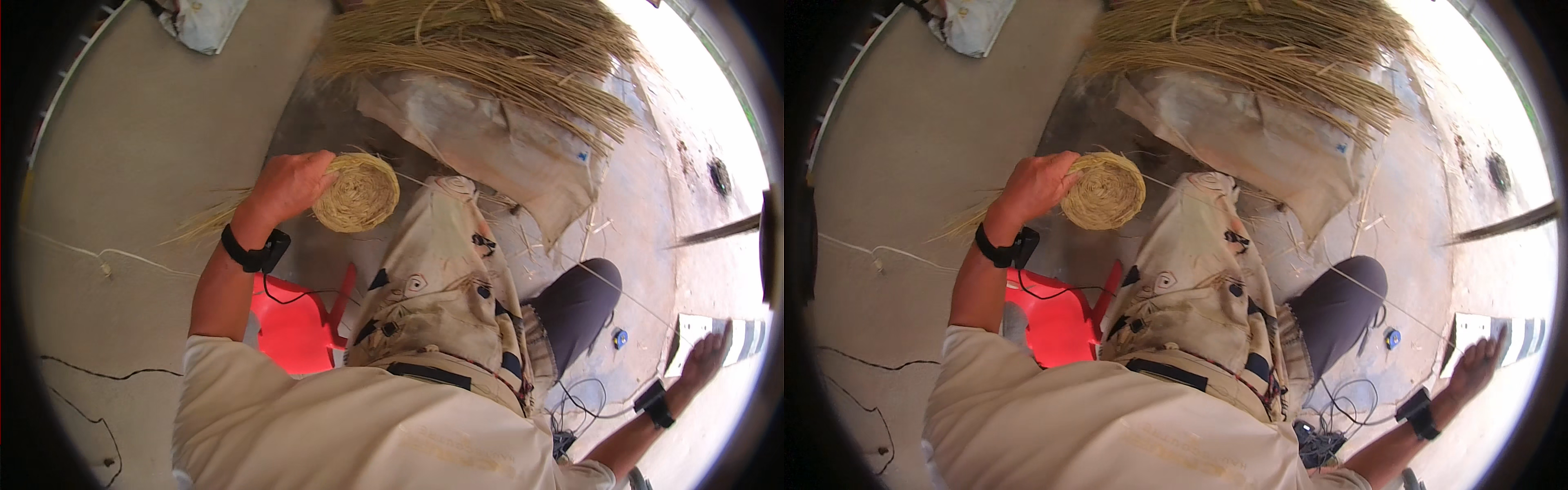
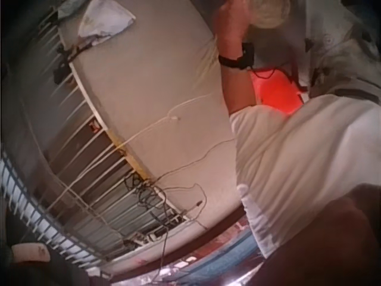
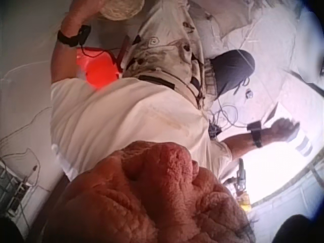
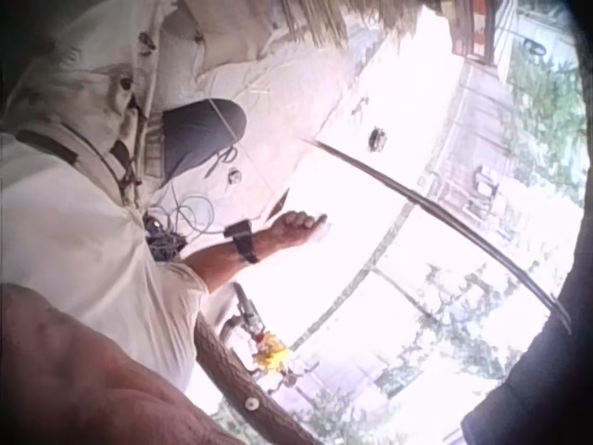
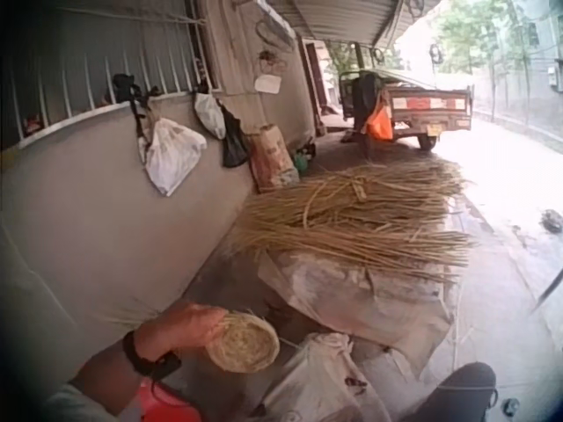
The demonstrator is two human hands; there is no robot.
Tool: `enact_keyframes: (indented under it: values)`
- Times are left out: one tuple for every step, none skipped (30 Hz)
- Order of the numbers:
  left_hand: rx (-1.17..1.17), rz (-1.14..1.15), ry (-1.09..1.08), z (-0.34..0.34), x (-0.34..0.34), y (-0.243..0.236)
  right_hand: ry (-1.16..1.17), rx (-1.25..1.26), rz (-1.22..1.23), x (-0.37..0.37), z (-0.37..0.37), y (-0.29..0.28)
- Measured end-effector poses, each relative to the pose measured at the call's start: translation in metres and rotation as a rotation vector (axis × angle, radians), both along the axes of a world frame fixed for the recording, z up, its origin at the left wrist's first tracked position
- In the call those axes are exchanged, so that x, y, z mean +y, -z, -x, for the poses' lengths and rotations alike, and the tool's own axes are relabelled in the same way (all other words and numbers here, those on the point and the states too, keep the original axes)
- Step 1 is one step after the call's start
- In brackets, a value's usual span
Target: Weaving a round straw object using straw fibers and a needle.
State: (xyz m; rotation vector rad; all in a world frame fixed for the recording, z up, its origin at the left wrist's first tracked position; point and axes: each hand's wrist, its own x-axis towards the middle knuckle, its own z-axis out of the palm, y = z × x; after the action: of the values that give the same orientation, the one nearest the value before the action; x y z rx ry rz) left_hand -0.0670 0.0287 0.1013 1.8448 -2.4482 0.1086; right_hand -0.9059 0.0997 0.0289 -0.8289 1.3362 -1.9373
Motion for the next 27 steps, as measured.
enact_keyframes:
  values:
    - [-0.03, -0.026, -0.051, -0.011, 0.002, -0.004, 0.144, -0.057, -0.04, 0.006, 0.021, 0.004]
    - [-0.046, -0.038, -0.093, -0.016, 0.003, -0.004, 0.257, -0.038, -0.034, 0.01, 0.036, 0.007]
    - [-0.053, -0.053, -0.096, -0.016, 0.004, -0.001, 0.224, -0.122, 0.0, 0.012, 0.042, 0.01]
    - [-0.016, -0.048, -0.057, -0.012, 0.004, 0.002, 0.139, -0.127, 0.002, 0.011, 0.041, 0.012]
    - [0.012, -0.069, -0.038, -0.004, 0.006, 0.005, 0.185, 0.526, -0.082, 0.01, 0.029, 0.012]
    - [0.022, -0.053, -0.005, 0.008, 0.007, 0.008, 0.183, 1.006, -0.141, 0.003, 0.006, 0.013]
    - [0.078, -0.112, 0.044, 0.027, 0.006, 0.013, 0.198, 1.306, -0.167, -0.007, -0.026, 0.011]
    - [0.14, -0.177, 0.099, 0.049, 0.006, 0.019, 0.07, 1.1, -0.305, -0.014, -0.069, 0.008]
    - [0.158, -0.19, 0.129, 0.073, 0.008, 0.023, -0.054, 0.736, -0.446, -0.022, -0.116, 0.004]
    - [0.216, -0.238, 0.21, 0.096, 0.01, 0.026, -0.241, 0.722, -0.381, -0.027, -0.171, 0.004]
    - [0.284, -0.275, 0.3, 0.12, 0.013, 0.029, -0.501, 0.701, -0.188, -0.033, -0.225, 0.004]
    - [0.296, -0.309, 0.327, 0.141, 0.015, 0.03, -0.683, 0.734, -0.071, -0.036, -0.279, 0.008]
    - [0.339, -0.379, 0.34, 0.158, 0.019, 0.031, -0.803, 0.854, 0.06, -0.047, -0.318, 0.01]
    - [0.411, -0.403, 0.373, 0.169, 0.02, 0.031, -0.927, 0.707, 0.046, -0.055, -0.35, 0.015]
    - [0.382, -0.456, 0.358, 0.178, 0.02, 0.031, -1.026, 0.421, -0.017, -0.06, -0.378, 0.023]
    - [0.453, -0.394, 0.439, 0.184, 0.019, 0.033, -1.098, 0.28, -0.128, -0.058, -0.383, 0.029]
    - [0.516, -0.334, 0.511, 0.186, 0.018, 0.034, -1.148, 0.151, -0.254, -0.058, -0.387, 0.038]
    - [0.518, -0.327, 0.518, 0.185, 0.016, 0.036, -1.193, 0.157, -0.371, -0.054, -0.377, 0.044]
    - [0.47, -0.353, 0.52, 0.183, 0.015, 0.039, -1.264, 0.149, -0.441, -0.05, -0.364, 0.052]
    - [0.422, -0.393, 0.504, 0.181, 0.015, 0.043, -1.256, 0.167, -0.5, -0.048, -0.351, 0.058]
    - [0.437, -0.392, 0.509, 0.18, 0.016, 0.048, -1.357, 0.317, -0.468, -0.048, -0.335, 0.062]
    - [0.462, -0.389, 0.491, 0.181, 0.015, 0.054, -1.443, 0.501, -0.492, -0.044, -0.324, 0.065]
    - [0.486, -0.383, 0.483, 0.183, 0.013, 0.059, -1.412, 0.542, -0.546, -0.039, -0.313, 0.064]
    - [0.491, -0.387, 0.492, 0.186, 0.012, 0.064, -1.436, 0.48, -0.492, -0.037, -0.309, 0.064]
    - [0.506, -0.384, 0.501, 0.188, 0.012, 0.067, -1.334, 0.231, -0.54, -0.034, -0.309, 0.062]
    - [0.525, -0.37, 0.51, 0.192, 0.011, 0.069, -1.146, 0.015, -0.623, -0.036, -0.312, 0.059]
    - [0.519, -0.379, 0.518, 0.196, 0.011, 0.071, -1.106, -0.246, -0.318, -0.037, -0.321, 0.058]
